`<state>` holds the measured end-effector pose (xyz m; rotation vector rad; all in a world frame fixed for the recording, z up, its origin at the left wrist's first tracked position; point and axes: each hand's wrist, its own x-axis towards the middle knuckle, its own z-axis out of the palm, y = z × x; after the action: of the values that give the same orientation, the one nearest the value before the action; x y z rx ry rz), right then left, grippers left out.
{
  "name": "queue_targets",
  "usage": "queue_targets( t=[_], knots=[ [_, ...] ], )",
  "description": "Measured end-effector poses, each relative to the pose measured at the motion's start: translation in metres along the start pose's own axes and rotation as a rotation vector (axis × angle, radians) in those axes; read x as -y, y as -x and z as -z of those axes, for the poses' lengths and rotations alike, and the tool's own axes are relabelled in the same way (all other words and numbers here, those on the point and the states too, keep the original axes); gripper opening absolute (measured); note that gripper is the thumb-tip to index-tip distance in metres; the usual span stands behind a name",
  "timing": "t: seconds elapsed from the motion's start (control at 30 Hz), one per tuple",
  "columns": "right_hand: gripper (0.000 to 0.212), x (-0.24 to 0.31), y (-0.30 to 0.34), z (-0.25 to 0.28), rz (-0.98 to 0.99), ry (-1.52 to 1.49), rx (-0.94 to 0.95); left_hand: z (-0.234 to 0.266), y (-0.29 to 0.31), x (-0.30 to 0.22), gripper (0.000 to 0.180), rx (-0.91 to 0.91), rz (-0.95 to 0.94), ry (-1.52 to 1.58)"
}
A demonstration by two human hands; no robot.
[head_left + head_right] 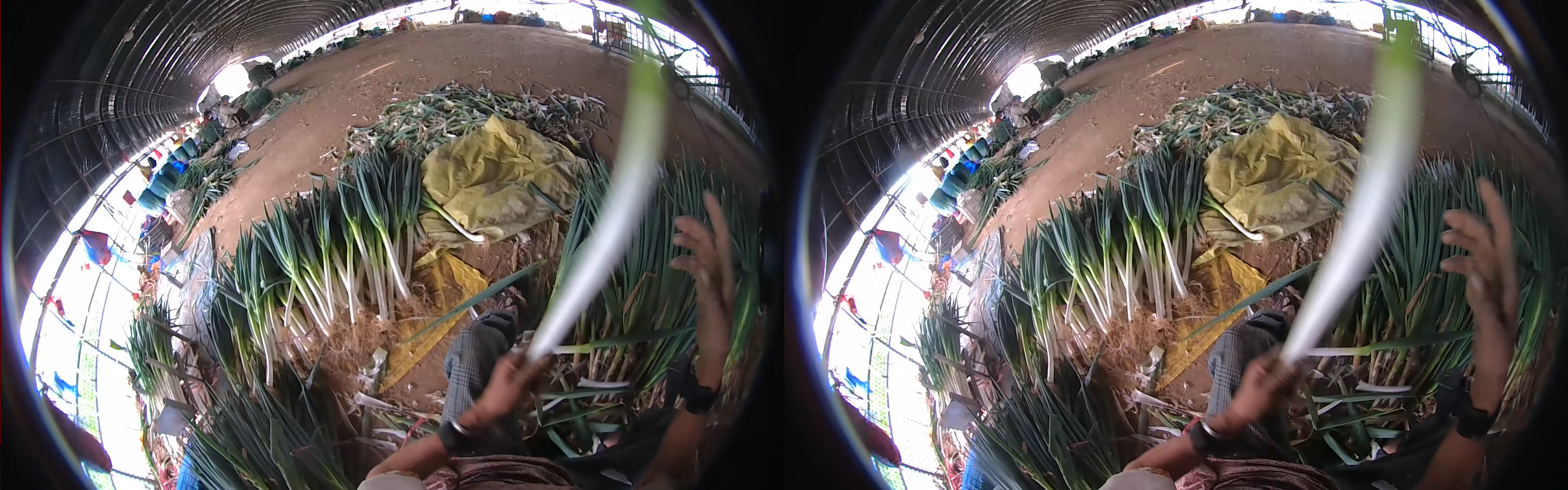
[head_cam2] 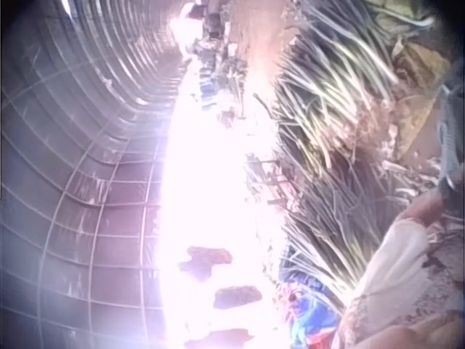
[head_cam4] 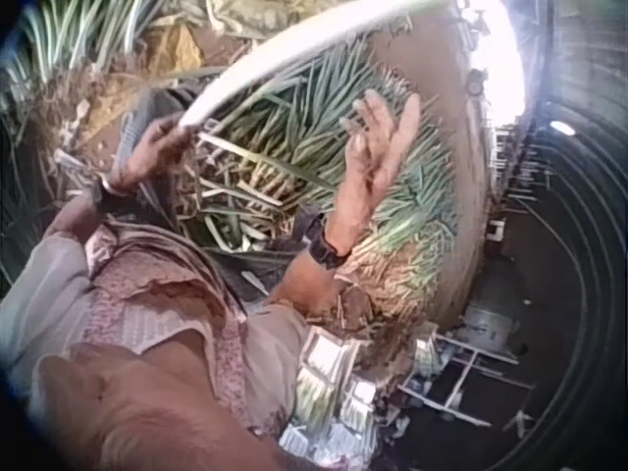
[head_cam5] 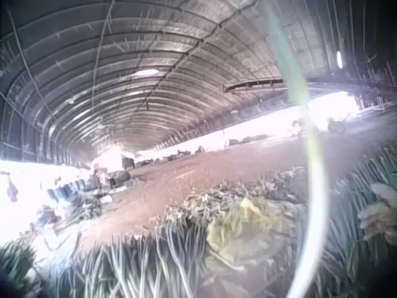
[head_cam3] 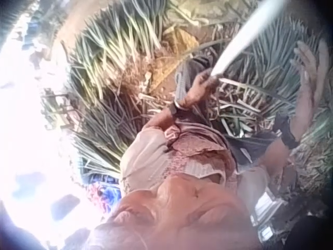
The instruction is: Trimming the roots and peeling the outer layers of large leeks in an agricultural setting.
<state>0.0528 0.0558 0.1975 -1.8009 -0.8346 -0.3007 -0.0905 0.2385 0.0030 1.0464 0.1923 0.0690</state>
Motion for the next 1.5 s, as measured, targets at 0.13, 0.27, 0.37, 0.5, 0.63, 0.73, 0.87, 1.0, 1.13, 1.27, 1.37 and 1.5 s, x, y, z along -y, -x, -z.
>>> queue_targets(
  t=[0.13,0.27,0.37,0.5,0.63,0.73,0.87,1.0,1.13,1.27,1.37,1.5],
  knots=[
    [0.059,-0.036,0.020,0.020,-0.187,-0.023,-0.014,0.098,-0.034,-0.036,0.030,-0.352,-0.254,-0.222],
    [0.041,-0.072,0.040,0.042,-0.423,-0.225,-0.097,0.259,-0.015,-0.052,0.037,-0.528,-0.073,-0.741],
    [0.039,-0.118,0.063,0.064,-0.579,-0.285,-0.149,0.233,-0.020,-0.064,0.057,-0.782,-0.179,-0.602],
    [0.040,-0.163,0.096,0.089,-0.683,-0.225,-0.235,0.115,-0.087,-0.067,0.062,-0.324,-0.196,-0.652],
    [0.038,-0.192,0.105,0.087,-0.741,-0.254,-0.277,0.011,-0.161,-0.029,0.054,0.026,-0.081,-0.691],
    [0.036,-0.206,0.113,0.098,-0.788,-0.269,-0.296,-0.033,-0.208,0.036,0.050,0.478,-0.362,-0.868],
    [0.036,-0.210,0.124,0.115,-0.795,-0.211,-0.283,0.013,-0.277,0.151,0.049,0.052,0.339,-0.736],
    [0.037,-0.203,0.147,0.156,-0.730,-0.175,-0.369,0.085,-0.292,0.248,0.057,-0.143,0.369,-1.191],
    [0.045,-0.203,0.195,0.192,-0.777,-0.036,-0.416,0.079,-0.278,0.300,0.054,-0.206,0.422,-1.065],
    [0.050,-0.204,0.206,0.198,-0.864,0.060,-0.475,0.091,-0.279,0.325,0.043,-0.299,0.333,-1.370],
    [0.049,-0.200,0.202,0.196,-0.815,0.087,-0.500,0.128,-0.287,0.345,0.065,0.023,0.419,-1.247],
    [0.044,-0.200,0.182,0.181,-0.763,-0.046,-0.420,0.114,-0.268,0.348,0.068,-0.200,0.678,-1.072]
  ],
)
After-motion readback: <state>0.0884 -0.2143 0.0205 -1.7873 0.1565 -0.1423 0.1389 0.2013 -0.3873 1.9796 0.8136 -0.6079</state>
